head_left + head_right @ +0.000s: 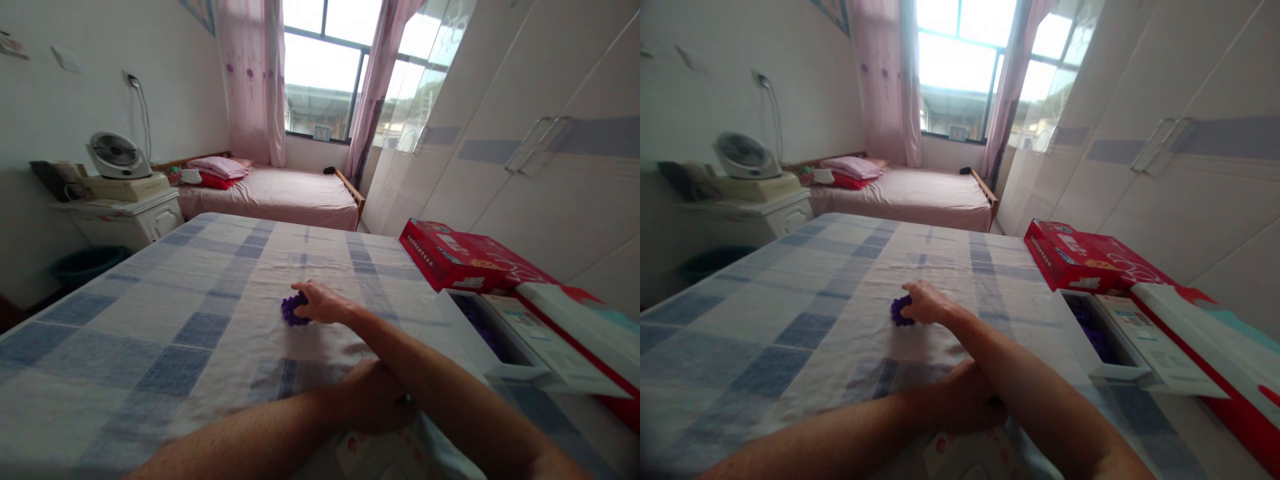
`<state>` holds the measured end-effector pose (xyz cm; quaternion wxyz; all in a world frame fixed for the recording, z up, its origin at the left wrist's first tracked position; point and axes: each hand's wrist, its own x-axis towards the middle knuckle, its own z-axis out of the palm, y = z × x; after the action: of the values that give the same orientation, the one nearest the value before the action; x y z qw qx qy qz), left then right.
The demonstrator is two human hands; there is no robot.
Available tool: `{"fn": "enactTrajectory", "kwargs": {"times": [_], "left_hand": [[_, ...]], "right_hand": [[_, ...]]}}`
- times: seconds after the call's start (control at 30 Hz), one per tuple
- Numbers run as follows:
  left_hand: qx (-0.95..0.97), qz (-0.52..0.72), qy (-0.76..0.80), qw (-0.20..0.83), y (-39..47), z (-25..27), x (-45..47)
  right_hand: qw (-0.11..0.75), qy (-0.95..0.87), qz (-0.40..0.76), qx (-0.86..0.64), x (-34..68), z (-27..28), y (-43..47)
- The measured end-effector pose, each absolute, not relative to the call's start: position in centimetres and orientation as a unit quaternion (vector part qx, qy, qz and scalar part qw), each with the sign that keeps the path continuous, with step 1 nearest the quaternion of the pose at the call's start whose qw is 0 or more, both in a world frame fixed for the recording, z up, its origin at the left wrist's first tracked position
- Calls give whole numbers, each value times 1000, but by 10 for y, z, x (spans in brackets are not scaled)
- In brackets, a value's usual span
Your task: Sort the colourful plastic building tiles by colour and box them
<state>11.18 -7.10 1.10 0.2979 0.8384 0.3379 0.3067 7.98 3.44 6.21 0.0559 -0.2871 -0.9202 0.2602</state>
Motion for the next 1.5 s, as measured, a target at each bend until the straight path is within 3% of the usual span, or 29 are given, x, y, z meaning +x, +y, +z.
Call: {"fn": "enactTrajectory", "kwargs": {"times": [0.27,0.47,0.53,0.67,0.8,0.9,1.0,1.13,1.33,1.5], "left_hand": [[810,352,341,321,-75,13,112],[811,319,373,319,-79,15,110],[814,312,378,312,-78,15,111],[835,250,386,303,-74,15,113],[848,215,395,278,-71,12,115],[853,225,394,258,-70,10,116],[855,230,390,254,-70,9,116],[854,227,391,258,-70,11,116],[851,212,400,266,-70,8,117],[847,218,403,271,-70,10,117]], "right_hand": [[3,-925,228,-304,78,64,30],[32,-933,143,-330,82,62,17],[53,-930,184,-314,85,58,19],[168,-889,297,-304,115,69,26],[312,-818,301,-378,206,102,37],[350,-761,265,-478,296,112,50],[346,-697,222,-587,371,100,62],[322,-703,186,-606,418,73,66],[257,-712,18,-653,430,58,54],[164,-737,-21,-656,408,56,57]]}}
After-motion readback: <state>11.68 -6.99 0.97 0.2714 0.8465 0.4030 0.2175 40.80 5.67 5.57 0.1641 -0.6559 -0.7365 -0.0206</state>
